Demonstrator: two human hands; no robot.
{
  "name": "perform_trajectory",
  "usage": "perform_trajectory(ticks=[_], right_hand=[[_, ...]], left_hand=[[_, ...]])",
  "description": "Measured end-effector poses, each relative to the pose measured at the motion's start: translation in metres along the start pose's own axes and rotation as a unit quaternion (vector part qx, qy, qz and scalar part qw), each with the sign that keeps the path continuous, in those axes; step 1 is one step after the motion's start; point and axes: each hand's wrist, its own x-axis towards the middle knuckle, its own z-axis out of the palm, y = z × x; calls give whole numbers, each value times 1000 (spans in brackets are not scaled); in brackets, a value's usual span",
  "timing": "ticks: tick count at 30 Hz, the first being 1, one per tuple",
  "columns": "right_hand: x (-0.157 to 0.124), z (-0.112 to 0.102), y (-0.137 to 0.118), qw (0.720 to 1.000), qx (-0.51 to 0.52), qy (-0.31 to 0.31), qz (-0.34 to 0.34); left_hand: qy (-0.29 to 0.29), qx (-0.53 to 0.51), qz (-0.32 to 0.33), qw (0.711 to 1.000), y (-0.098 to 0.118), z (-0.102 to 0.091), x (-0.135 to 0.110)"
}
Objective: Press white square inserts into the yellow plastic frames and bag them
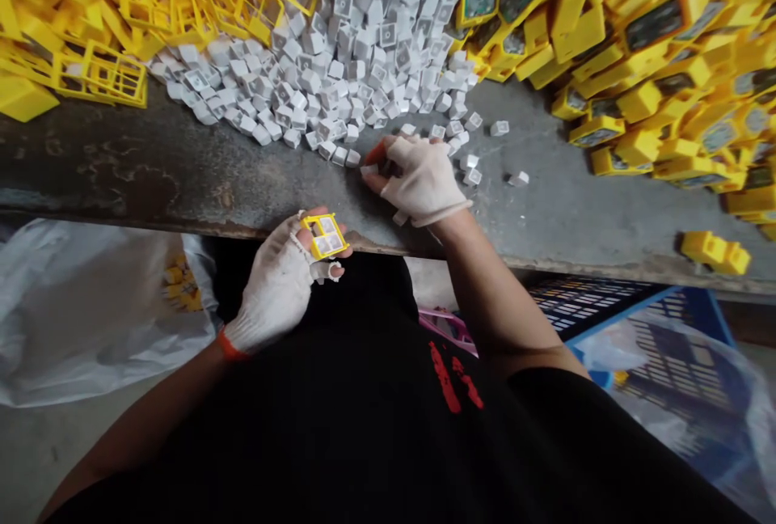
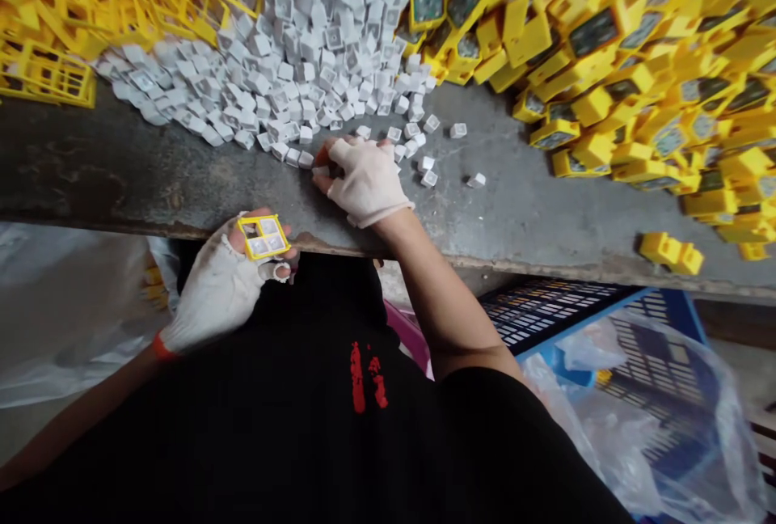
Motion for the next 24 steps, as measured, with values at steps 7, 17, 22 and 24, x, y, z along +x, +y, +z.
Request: perform_trajectory(ticks=[7,17,22,24], right_hand=[[-57,-8,-2,945,295,88,-110],[-66,-27,8,933,150,55,-322],[-76,-42,-1,921,33,-34,-388],[-78,-52,-5,917,-16,-70,-394]], left_hand=[[-61,-25,-118,991,9,8,9],[-179,-2,-271,946,13,15,9],[-144,78,-321,933,9,21,1],[-96,106,-296,945,9,21,4]])
